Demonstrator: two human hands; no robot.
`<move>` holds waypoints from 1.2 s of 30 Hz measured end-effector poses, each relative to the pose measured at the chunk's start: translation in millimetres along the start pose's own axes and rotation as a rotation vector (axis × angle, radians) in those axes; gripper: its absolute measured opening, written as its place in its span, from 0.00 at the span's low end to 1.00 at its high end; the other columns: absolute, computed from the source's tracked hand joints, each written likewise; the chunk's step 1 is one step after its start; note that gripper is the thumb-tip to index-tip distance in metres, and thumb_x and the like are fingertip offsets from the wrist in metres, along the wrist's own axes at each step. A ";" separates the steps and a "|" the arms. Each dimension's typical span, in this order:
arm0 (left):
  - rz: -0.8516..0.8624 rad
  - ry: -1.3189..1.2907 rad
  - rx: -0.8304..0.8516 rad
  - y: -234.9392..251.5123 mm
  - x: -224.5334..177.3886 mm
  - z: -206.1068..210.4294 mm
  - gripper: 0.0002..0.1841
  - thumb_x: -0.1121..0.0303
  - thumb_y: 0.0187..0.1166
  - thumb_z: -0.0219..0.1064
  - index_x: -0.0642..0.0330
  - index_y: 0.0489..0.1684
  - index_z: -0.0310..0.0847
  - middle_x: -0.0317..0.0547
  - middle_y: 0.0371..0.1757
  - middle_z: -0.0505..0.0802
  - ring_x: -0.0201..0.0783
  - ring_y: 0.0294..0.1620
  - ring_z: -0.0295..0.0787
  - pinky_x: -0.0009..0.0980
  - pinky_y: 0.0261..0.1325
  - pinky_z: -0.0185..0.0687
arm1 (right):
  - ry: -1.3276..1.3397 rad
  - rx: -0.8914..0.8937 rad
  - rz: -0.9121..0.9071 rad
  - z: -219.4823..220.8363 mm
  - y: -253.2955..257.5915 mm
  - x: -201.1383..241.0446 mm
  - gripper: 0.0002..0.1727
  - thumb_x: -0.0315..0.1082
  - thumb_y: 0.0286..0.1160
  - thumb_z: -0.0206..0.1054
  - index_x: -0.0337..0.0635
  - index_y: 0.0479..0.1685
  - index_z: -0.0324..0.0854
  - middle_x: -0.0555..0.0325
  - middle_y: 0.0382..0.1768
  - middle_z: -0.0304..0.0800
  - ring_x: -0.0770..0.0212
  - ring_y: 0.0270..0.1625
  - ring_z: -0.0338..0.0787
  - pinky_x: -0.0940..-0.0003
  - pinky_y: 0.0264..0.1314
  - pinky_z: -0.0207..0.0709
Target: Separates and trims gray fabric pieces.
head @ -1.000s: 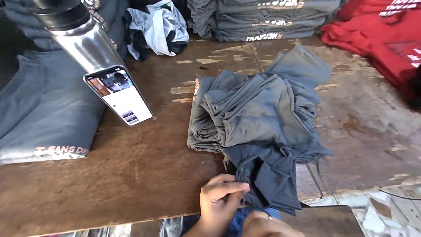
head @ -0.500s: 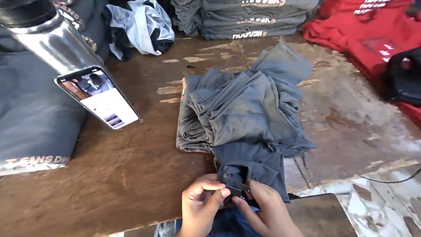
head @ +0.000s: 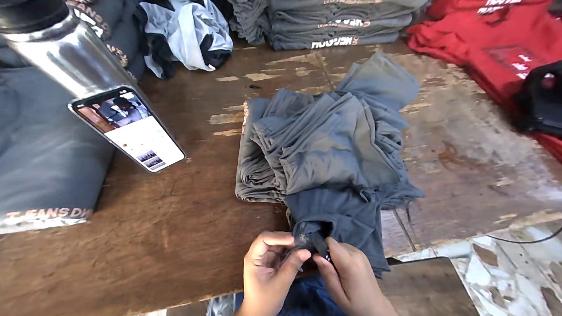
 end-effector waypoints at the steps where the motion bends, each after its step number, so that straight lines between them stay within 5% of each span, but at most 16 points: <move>1: -0.013 -0.008 -0.004 0.8 1.4 0.0 0.16 0.77 0.72 0.76 0.54 0.58 0.87 0.36 0.51 0.96 0.26 0.50 0.94 0.23 0.56 0.90 | 0.025 0.003 0.016 -0.9 -1.4 -2.4 0.27 0.54 0.94 0.42 0.45 0.31 0.73 0.65 0.14 0.68 0.72 0.17 0.72 0.77 0.20 0.67; 7: -0.083 0.006 -0.044 2.3 5.6 -3.5 0.06 0.69 0.81 0.69 0.49 0.47 0.91 0.28 0.49 0.95 0.19 0.47 0.90 0.17 0.51 0.86 | 0.100 0.068 0.120 -11.0 -2.5 -4.4 0.27 0.52 0.86 0.58 0.35 0.27 0.76 0.55 0.15 0.75 0.66 0.18 0.74 0.72 0.22 0.69; 10: -0.097 -0.013 -0.032 -0.7 3.7 -4.0 0.06 0.65 0.83 0.67 0.51 0.48 0.89 0.32 0.49 0.95 0.22 0.49 0.90 0.20 0.53 0.86 | 0.094 0.020 0.070 -5.2 -8.3 -10.8 0.27 0.60 0.85 0.59 0.45 0.29 0.72 0.64 0.16 0.68 0.73 0.19 0.69 0.78 0.22 0.65; 13: -0.066 0.011 -0.002 -3.2 -0.8 -3.2 0.06 0.64 0.84 0.66 0.51 0.50 0.88 0.34 0.54 0.94 0.24 0.55 0.90 0.21 0.57 0.86 | 0.078 0.006 0.045 -3.3 -7.6 -9.4 0.24 0.56 0.85 0.61 0.45 0.28 0.73 0.64 0.17 0.69 0.72 0.20 0.70 0.78 0.23 0.65; 26: 0.110 0.228 0.083 -1.3 -12.7 2.4 0.03 0.73 0.79 0.71 0.57 0.45 0.86 0.38 0.56 0.93 0.25 0.56 0.90 0.20 0.57 0.88 | 0.091 -0.046 0.036 -8.0 0.9 -1.8 0.26 0.56 0.90 0.51 0.44 0.30 0.75 0.63 0.16 0.72 0.73 0.20 0.75 0.77 0.22 0.70; 30: 0.192 0.293 0.041 -0.1 -10.2 2.9 0.05 0.76 0.74 0.75 0.59 0.41 0.85 0.39 0.47 0.94 0.25 0.48 0.92 0.19 0.51 0.89 | 0.039 -0.179 0.060 -21.6 14.5 -19.0 0.22 0.51 0.80 0.68 0.41 0.30 0.76 0.56 0.30 0.78 0.71 0.34 0.77 0.81 0.37 0.72; 33: 0.305 0.373 0.104 0.7 -20.8 4.1 0.07 0.77 0.70 0.78 0.61 0.36 0.84 0.39 0.40 0.93 0.27 0.47 0.92 0.21 0.53 0.89 | 0.004 -0.167 0.014 -19.3 23.6 -38.7 0.11 0.35 0.66 0.68 0.36 0.32 0.77 0.47 0.39 0.81 0.66 0.41 0.80 0.82 0.44 0.73; 36: 0.376 0.473 0.207 2.9 -31.2 -2.1 0.07 0.79 0.69 0.78 0.64 0.31 0.83 0.41 0.38 0.93 0.30 0.49 0.92 0.23 0.56 0.89 | 0.382 -0.175 -0.040 -34.3 16.5 -46.6 0.09 0.33 0.67 0.67 0.46 0.42 0.73 0.60 0.52 0.81 0.75 0.53 0.82 0.85 0.55 0.75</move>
Point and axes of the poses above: each hand's wrist, its own y-axis towards the middle knuckle, its own z-axis out of the palm, x = y × z, the point moved 7 cm from there along y, towards the middle knuckle
